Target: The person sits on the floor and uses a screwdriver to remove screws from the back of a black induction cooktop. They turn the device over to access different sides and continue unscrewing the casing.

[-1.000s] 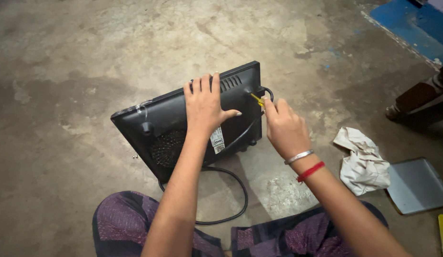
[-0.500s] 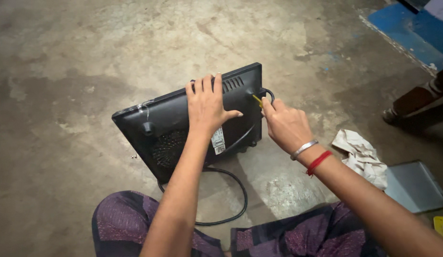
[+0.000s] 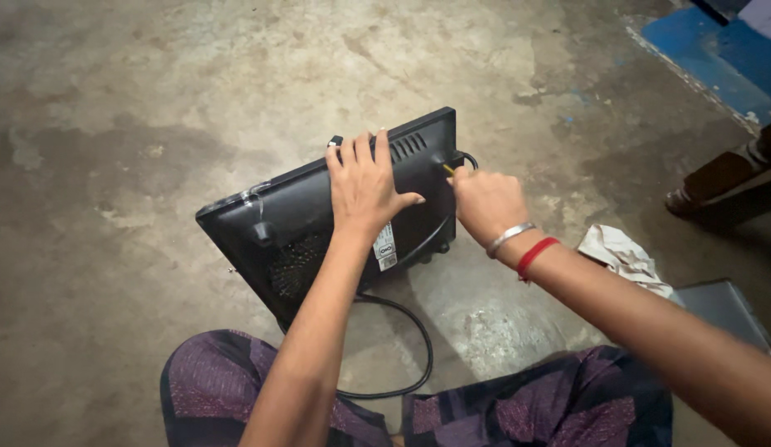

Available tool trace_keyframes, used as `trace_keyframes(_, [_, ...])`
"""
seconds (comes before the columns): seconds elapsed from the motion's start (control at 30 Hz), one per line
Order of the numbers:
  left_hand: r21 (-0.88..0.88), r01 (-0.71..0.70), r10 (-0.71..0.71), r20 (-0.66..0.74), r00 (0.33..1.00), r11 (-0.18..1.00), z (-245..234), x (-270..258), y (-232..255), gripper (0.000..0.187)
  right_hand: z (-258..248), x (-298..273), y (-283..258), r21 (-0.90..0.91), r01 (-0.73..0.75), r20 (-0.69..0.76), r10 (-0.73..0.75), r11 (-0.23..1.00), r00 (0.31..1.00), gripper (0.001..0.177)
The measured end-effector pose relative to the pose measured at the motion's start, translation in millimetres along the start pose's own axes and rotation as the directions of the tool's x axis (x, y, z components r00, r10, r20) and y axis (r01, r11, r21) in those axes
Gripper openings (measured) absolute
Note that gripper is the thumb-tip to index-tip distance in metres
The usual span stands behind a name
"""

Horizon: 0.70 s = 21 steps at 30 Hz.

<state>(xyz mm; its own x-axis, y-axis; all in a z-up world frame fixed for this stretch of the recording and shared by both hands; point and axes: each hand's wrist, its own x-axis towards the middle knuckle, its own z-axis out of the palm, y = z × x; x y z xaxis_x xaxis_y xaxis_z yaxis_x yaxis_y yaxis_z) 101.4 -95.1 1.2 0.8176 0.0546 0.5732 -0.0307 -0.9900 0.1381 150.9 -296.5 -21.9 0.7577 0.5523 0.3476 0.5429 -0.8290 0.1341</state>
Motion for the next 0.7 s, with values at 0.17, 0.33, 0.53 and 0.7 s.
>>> trace_keyframes(0.17, [0.003, 0.004, -0.004, 0.001, 1.0, 1.0, 1, -2, -2, 0.116, 15, 27, 30, 0.784, -0.62, 0.607, 0.235, -0.023, 0.759, 0.019])
trace_keyframes(0.33, [0.001, 0.026, -0.027, 0.011, 1.0, 1.0, 2, -1, -6, 0.115, 9, 30, 19, 0.777, -0.623, 0.624, 0.229, -0.086, 0.747, 0.017])
trace_keyframes(0.53, [-0.006, 0.016, -0.016, -0.03, 0.999, 1.0, -1, -2, -6, 0.115, 5, 6, -3, 0.04, 0.007, -0.21, 0.002, 0.999, 0.978, 0.012])
trace_keyframes(0.7, [-0.002, 0.005, -0.005, -0.021, 1.0, 1.0, 0, -5, -4, 0.114, 18, -1, 0, 0.096, -0.078, -0.074, 0.085, 0.992, 0.994, 0.022])
